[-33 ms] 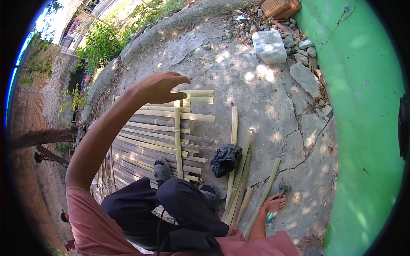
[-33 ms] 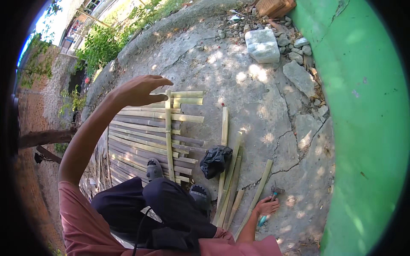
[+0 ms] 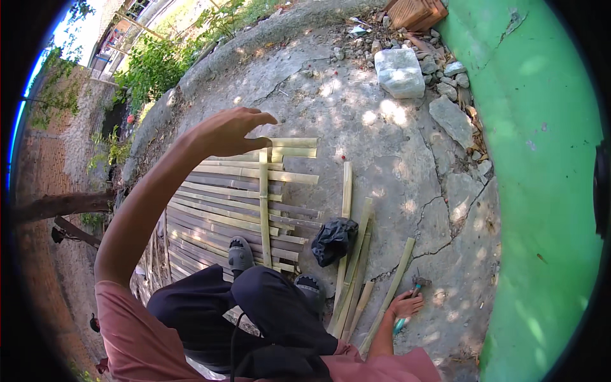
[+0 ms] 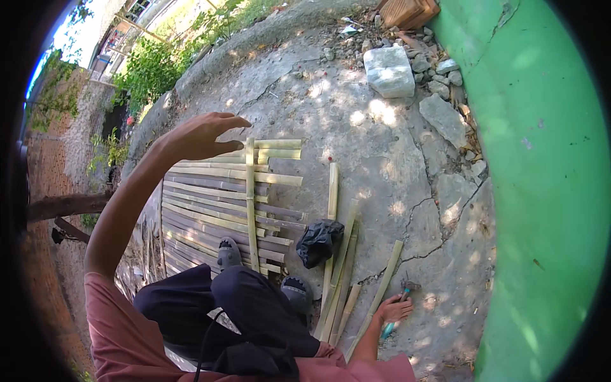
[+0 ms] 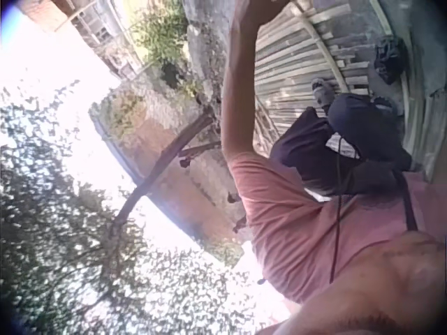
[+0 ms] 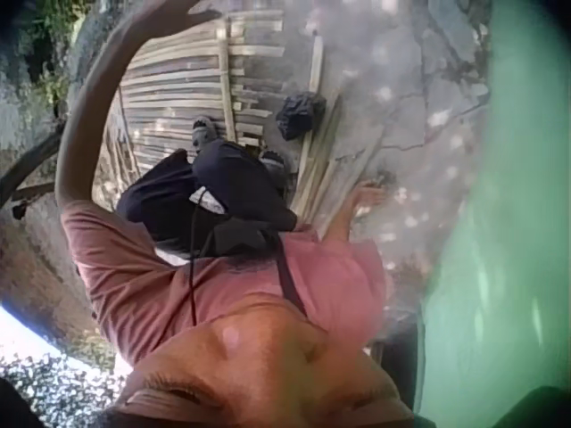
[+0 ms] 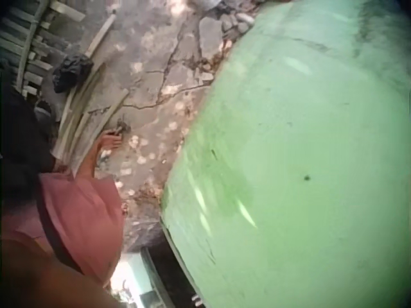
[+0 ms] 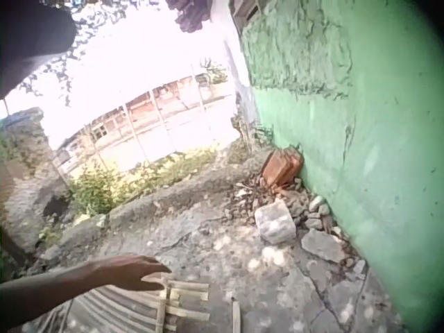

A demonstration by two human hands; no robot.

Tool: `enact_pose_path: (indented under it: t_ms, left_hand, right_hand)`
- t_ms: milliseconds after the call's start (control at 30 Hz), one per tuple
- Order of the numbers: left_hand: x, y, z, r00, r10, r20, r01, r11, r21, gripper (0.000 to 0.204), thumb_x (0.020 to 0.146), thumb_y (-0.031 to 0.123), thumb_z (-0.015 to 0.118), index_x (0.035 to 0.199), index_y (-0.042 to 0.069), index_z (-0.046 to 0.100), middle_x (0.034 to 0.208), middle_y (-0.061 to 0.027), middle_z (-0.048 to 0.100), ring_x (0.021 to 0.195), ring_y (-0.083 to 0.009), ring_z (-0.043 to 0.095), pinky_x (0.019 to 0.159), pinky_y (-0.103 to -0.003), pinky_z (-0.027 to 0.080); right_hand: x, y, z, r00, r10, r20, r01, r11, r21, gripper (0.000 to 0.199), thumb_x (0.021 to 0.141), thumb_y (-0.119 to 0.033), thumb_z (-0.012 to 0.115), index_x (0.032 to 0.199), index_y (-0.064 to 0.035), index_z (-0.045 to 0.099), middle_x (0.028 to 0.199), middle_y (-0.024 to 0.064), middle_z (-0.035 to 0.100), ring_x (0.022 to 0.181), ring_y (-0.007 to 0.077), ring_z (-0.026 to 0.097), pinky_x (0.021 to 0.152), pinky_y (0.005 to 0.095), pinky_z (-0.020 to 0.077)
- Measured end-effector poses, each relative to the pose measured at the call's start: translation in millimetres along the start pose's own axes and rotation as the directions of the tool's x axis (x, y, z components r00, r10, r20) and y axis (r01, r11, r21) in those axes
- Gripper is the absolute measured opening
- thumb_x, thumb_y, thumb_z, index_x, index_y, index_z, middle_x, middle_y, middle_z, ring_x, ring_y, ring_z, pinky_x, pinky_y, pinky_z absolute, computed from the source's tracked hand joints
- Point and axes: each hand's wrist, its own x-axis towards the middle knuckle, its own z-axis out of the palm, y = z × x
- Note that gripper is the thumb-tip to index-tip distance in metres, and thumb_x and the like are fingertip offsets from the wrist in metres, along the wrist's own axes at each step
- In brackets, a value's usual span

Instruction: The person arranges bamboo strips into a grid and secures them using small nails and a hammer.

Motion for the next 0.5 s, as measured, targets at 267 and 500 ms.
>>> enact_pose_path:
  t_ms: [267,500]
  left_hand:
    - [-57,-69,44,0.949,-0.193,0.249,0.214,0.975,-0.056,0.055,0.105,0.046,0.067,0.147,0.010,0.062,0.140,-0.0174,0.070,0.132,-0.0352,0.065,0.115,-0.047,0.049]
    - [-66,-95,130,0.977,-0.189,-0.098,0.177,0.977,-0.121,0.051,0.100,0.040,0.072,0.141,0.011,0.063,0.137,-0.0180,0.070,0.127,-0.0382,0.066,0.107,-0.050,0.052]
  right_hand:
    - [-4,-9,2,0.995,0.026,0.094,-0.028,0.999,0.023,0.044,0.106,-0.047,0.049,0.124,-0.0078,0.058,0.119,0.0166,0.057,0.110,0.0388,0.058,0.091,0.0524,0.0462]
    - [1,-1,8,0.998,0.029,0.054,-0.031,0.999,0.028,0.045,0.106,-0.047,0.050,0.125,-0.0065,0.057,0.118,0.0157,0.056,0.113,0.0396,0.057,0.091,0.0533,0.0455]
